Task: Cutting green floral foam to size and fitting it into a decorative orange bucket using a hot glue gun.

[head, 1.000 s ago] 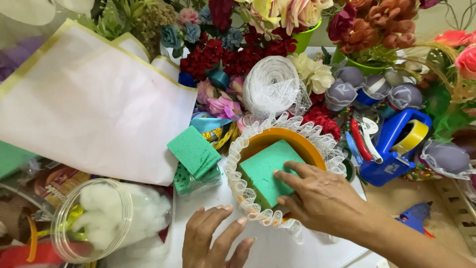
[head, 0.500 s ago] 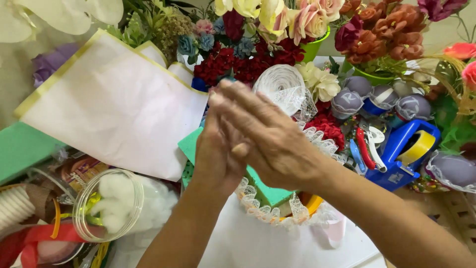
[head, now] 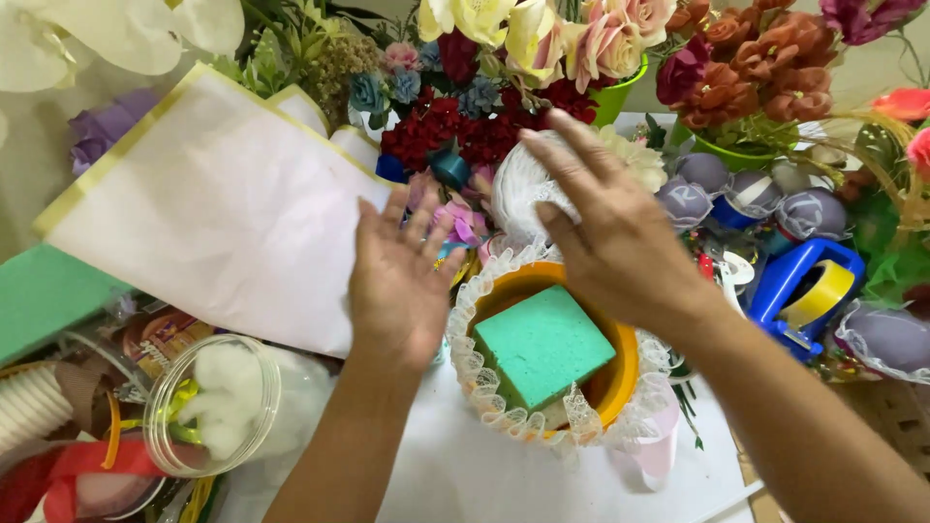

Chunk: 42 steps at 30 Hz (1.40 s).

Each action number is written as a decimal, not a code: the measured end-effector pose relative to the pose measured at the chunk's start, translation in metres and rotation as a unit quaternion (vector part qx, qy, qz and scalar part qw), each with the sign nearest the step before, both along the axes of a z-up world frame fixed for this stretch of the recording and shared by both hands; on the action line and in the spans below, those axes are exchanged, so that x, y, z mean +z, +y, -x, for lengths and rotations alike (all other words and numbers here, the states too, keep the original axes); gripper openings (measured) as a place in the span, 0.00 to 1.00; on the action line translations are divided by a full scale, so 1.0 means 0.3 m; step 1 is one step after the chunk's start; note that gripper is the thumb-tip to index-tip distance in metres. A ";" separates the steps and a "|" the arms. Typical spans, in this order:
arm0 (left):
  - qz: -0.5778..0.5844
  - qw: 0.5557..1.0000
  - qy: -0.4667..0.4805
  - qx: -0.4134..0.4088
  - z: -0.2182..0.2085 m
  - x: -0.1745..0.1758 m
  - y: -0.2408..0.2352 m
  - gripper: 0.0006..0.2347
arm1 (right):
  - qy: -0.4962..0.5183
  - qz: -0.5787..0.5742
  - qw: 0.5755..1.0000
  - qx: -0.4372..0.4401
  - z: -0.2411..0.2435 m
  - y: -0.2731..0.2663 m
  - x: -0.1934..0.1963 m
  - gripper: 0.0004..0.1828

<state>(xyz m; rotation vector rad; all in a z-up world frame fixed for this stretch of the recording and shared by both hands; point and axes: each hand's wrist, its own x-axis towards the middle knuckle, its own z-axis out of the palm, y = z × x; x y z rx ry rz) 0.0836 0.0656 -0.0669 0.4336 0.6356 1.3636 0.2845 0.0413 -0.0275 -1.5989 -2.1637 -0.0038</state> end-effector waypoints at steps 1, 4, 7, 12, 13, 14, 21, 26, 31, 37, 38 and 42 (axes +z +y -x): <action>0.005 0.998 -0.045 -0.044 -0.053 0.007 0.028 0.30 | 0.061 -0.080 0.988 0.113 0.068 -0.002 -0.022 0.31; -0.045 0.980 -0.161 -0.105 -0.106 -0.007 0.077 0.26 | 0.074 -0.031 0.978 0.193 0.154 0.078 -0.009 0.31; -0.094 0.966 -0.219 -0.099 -0.006 -0.072 0.082 0.21 | -0.071 0.030 0.994 0.083 -0.008 0.198 -0.103 0.32; 0.003 0.997 -0.020 0.071 0.150 -0.014 -0.030 0.21 | -0.119 0.101 0.986 -0.056 -0.212 0.142 -0.075 0.34; -0.032 0.996 0.044 0.066 0.160 -0.036 -0.057 0.23 | -0.072 0.148 0.983 -0.086 -0.230 0.115 -0.061 0.33; -0.067 0.990 0.107 0.060 0.169 -0.058 -0.084 0.25 | -0.024 0.194 0.974 -0.115 -0.250 0.088 -0.046 0.33; -0.256 0.902 0.343 0.060 0.228 -0.348 -0.168 0.17 | 0.071 0.376 0.904 -0.188 -0.302 -0.007 -0.147 0.39; -0.285 0.704 0.645 0.082 0.235 -0.426 -0.165 0.15 | 0.108 0.442 0.879 -0.139 -0.287 -0.027 -0.207 0.45; -0.277 0.703 0.654 0.043 0.219 -0.404 -0.153 0.14 | 0.229 0.405 0.881 -0.084 -0.293 -0.040 -0.305 0.37; -0.226 0.772 0.593 -0.016 0.209 -0.371 -0.162 0.14 | 0.192 0.373 0.902 -0.104 -0.199 -0.059 -0.264 0.32; -0.213 0.775 0.595 -0.019 0.212 -0.375 -0.166 0.15 | 0.170 0.371 0.907 -0.108 -0.187 -0.062 -0.256 0.31; -0.281 0.770 0.570 0.054 0.216 -0.309 -0.180 0.13 | 0.059 0.403 0.897 -0.174 -0.189 -0.104 -0.176 0.38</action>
